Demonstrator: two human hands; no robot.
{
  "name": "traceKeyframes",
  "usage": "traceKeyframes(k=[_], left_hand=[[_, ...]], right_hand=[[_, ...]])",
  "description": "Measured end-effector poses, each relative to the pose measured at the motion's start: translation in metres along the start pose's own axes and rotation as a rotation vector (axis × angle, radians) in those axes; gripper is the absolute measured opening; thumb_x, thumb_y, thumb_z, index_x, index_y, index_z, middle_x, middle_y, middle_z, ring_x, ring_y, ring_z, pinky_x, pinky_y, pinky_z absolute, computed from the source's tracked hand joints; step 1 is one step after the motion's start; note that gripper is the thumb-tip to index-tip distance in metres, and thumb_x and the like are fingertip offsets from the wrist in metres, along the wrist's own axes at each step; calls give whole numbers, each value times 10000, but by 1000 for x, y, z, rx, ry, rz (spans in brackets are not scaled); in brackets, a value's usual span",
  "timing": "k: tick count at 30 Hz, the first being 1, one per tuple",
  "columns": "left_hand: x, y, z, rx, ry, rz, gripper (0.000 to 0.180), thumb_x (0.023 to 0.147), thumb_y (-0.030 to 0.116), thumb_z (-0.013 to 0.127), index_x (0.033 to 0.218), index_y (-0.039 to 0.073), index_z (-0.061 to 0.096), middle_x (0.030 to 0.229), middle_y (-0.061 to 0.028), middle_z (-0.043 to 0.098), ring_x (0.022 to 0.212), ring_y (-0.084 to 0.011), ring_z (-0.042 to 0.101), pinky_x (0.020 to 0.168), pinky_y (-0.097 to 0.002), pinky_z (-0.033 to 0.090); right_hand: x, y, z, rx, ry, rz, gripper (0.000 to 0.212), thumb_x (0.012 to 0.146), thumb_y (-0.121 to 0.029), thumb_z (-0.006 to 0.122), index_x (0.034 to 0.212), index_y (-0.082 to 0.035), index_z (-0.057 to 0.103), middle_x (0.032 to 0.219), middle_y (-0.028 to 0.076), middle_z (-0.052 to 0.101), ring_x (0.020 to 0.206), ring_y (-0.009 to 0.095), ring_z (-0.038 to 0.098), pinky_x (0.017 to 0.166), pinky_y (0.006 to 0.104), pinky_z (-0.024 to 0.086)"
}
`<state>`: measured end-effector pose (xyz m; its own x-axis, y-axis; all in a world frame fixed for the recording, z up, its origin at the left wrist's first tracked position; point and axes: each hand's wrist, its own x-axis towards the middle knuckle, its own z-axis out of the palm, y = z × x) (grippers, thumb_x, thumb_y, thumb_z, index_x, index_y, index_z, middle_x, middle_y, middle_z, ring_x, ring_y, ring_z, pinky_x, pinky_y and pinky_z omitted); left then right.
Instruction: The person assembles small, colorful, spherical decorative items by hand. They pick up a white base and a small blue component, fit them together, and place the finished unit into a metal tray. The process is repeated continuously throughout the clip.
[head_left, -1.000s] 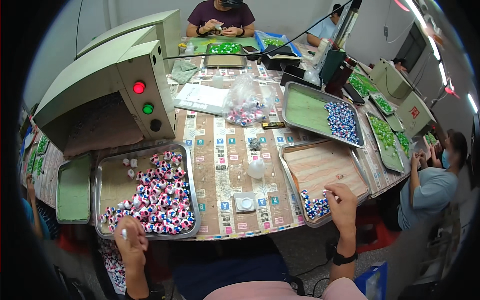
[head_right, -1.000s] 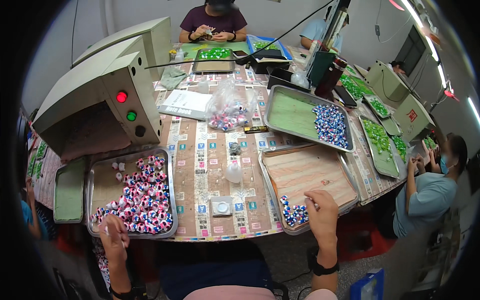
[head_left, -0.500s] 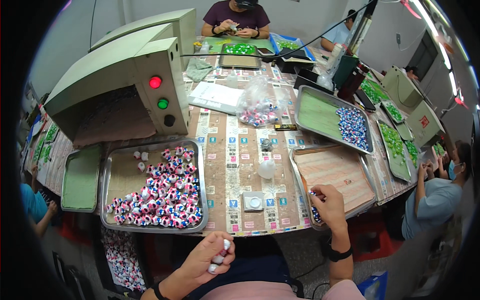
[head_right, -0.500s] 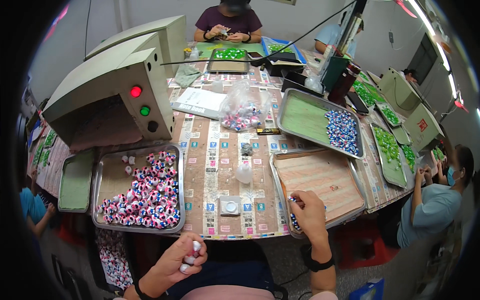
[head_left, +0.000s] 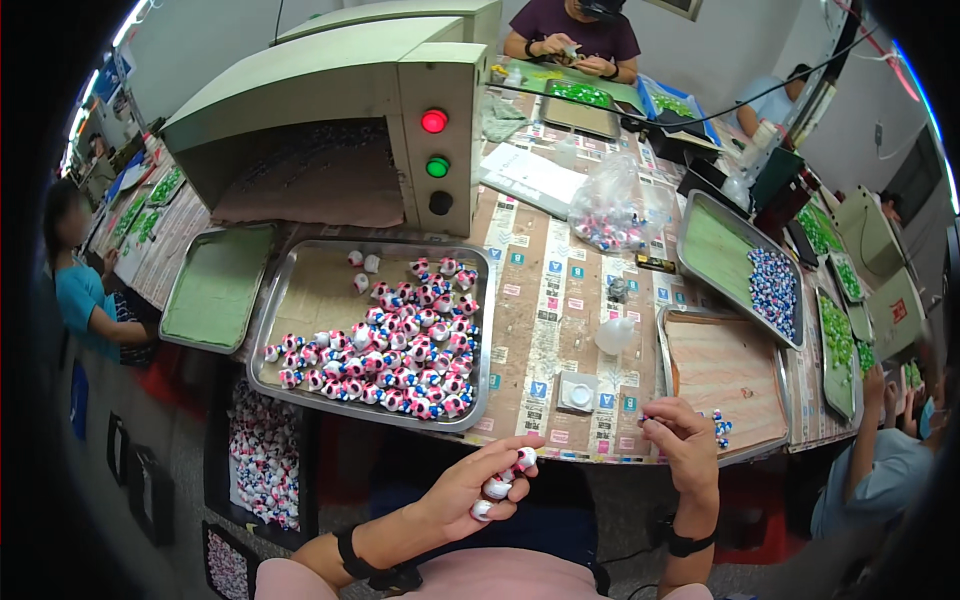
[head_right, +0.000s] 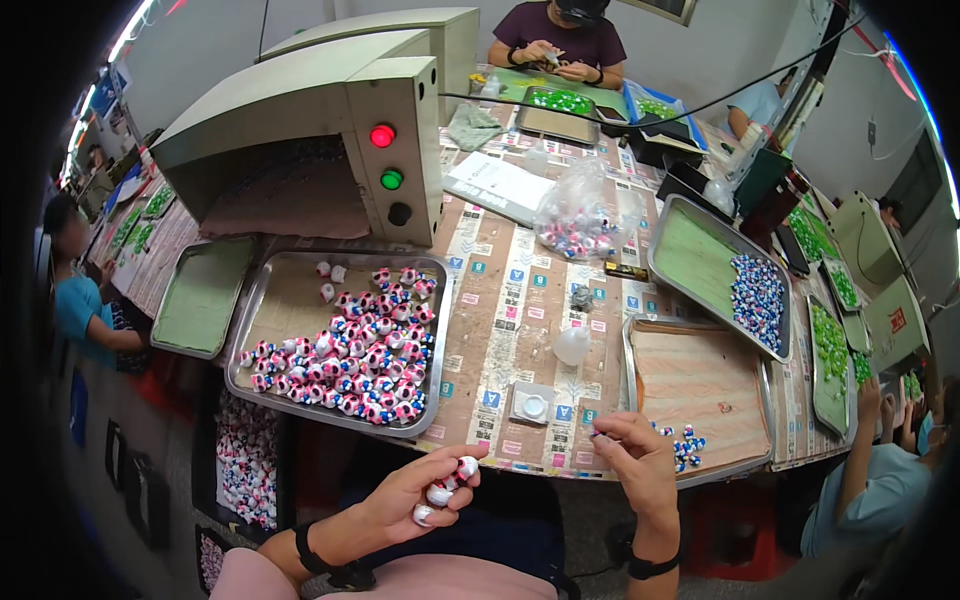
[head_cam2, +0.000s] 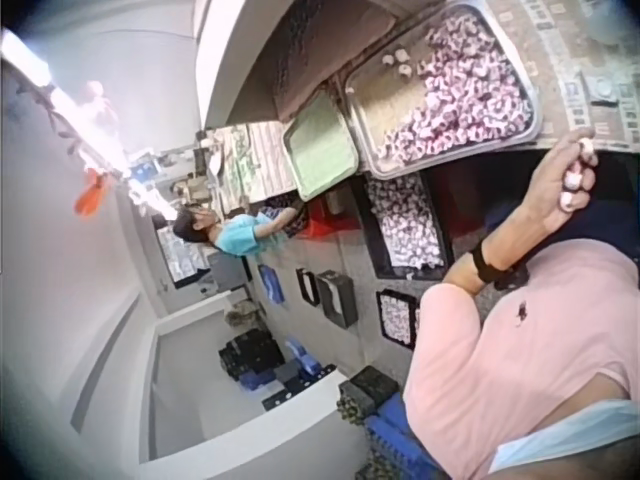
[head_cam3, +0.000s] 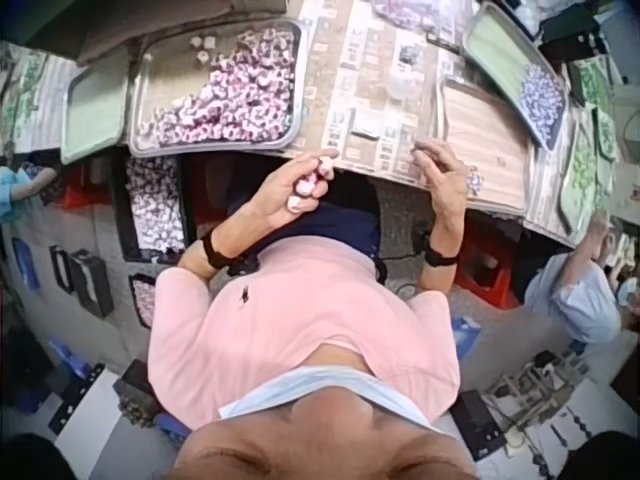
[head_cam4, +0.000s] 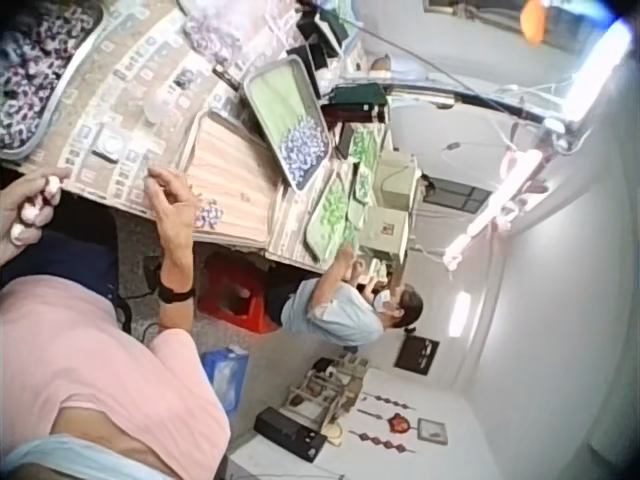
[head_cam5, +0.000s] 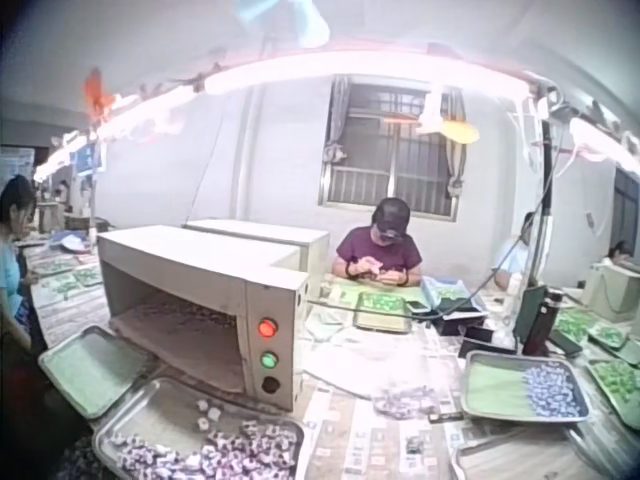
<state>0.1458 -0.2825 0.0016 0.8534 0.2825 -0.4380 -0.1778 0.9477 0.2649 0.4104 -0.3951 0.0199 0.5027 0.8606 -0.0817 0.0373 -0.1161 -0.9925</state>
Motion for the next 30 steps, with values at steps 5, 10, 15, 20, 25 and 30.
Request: traceKeyframes(k=[5,10,15,20,25,30], left_hand=[[-2,-4,-9,91,11,46,292,969,123,544,1244,36,498,932,-64,534,696,-92,470,416,-170,315],[-4,-6,-16,85,-27,69,251,962,115,567,1194,25,534,931,-47,531,672,-79,449,419,-160,305],[-6,-8,-17,64,-27,59,258,965,102,558,1207,16,533,942,-45,545,655,-75,434,417,-162,302],[-8,-7,-15,117,-18,64,280,939,113,614,1192,20,538,823,-2,515,604,-40,441,406,-159,301],[-6,-7,-13,166,46,92,307,914,107,650,1193,25,556,784,18,507,560,-27,425,407,-161,292],[-3,-8,-13,224,60,122,314,908,47,636,1212,16,563,891,-27,586,538,-40,432,410,-174,298]], right_hand=[[4,-2,24,104,-63,98,203,801,66,681,1002,43,680,968,50,621,805,98,621,744,209,518],[14,2,42,-128,-43,-65,204,818,41,682,1022,28,684,905,41,638,803,108,620,731,221,507],[28,-4,62,-515,14,-338,173,791,30,692,960,-6,699,873,88,647,762,153,626,668,250,500],[41,7,69,-726,-15,-464,139,757,13,704,894,-13,702,865,107,662,740,208,633,635,285,505],[42,8,68,-794,-21,-477,124,764,1,698,887,-14,704,853,112,662,729,232,642,622,304,506],[39,5,68,-762,-18,-444,134,774,6,689,906,-9,707,860,115,669,728,217,643,625,295,504]])
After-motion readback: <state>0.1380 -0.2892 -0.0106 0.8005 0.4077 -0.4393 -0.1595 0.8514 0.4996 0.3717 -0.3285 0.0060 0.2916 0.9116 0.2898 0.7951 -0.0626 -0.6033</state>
